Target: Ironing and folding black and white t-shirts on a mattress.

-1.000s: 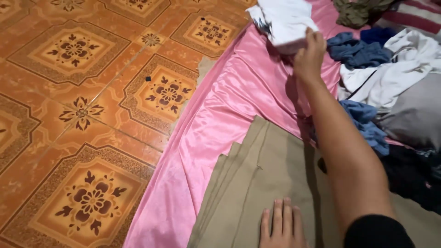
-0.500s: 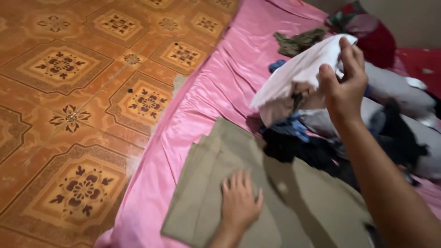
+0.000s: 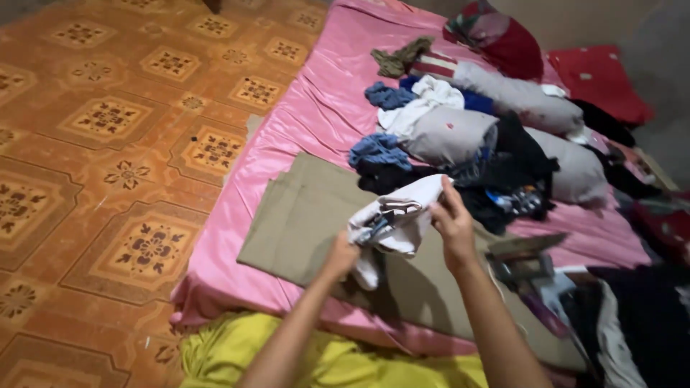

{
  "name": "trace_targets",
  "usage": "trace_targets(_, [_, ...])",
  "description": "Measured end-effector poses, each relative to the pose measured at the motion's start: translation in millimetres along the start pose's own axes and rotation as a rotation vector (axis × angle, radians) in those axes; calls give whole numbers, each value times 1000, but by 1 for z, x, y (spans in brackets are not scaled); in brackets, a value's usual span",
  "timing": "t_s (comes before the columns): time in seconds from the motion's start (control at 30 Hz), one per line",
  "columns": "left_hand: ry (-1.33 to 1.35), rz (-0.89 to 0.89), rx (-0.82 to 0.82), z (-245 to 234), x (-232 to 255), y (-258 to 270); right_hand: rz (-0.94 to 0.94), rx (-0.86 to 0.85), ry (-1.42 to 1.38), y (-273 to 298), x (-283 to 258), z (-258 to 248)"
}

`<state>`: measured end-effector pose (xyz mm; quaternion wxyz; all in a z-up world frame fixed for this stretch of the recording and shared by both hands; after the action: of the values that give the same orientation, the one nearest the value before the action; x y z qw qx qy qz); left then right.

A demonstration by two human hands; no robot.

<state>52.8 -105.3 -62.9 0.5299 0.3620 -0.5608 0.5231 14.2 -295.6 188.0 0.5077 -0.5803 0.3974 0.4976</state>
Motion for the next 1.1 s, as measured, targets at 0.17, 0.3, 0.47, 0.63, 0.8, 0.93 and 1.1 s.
trace_targets(0.17, [73, -99, -172, -17, 153, 36, 69, 24, -76, 31, -15, -18])
trace_targets(0.3, [347, -233, -377, -29, 181, 41, -15, 14, -237, 41, 2, -42])
trace_targets(0.47, [214, -612, -347, -43, 142, 41, 287, 192, 315, 36, 114, -63])
trace_targets(0.63, [-315, -519, -260, -54, 58, 46, 367, -26, 707, 63, 235, -79])
trace_targets(0.8, [-1170, -143, 142, -5, 133, 50, -57, -81, 1027, 92, 110, -13])
trace_targets(0.93, [-967, 2, -8, 23, 101, 36, 52, -165, 1054, 82, 120, -12])
trace_targets(1.1, [-709, -119, -270, 56, 151, 63, 121, 275, 595, 67, 177, -83])
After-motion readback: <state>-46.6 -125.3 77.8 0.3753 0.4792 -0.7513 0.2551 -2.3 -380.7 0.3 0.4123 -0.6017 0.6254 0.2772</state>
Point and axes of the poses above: each hand's wrist, its own y-axis away from the middle knuckle, its own z-axis out of the palm, x = y × z, the point moved 1 cm from there along -y, towards the middle knuckle, and after that the axes turned 8 degrees about -x, right-handed, at the moved point
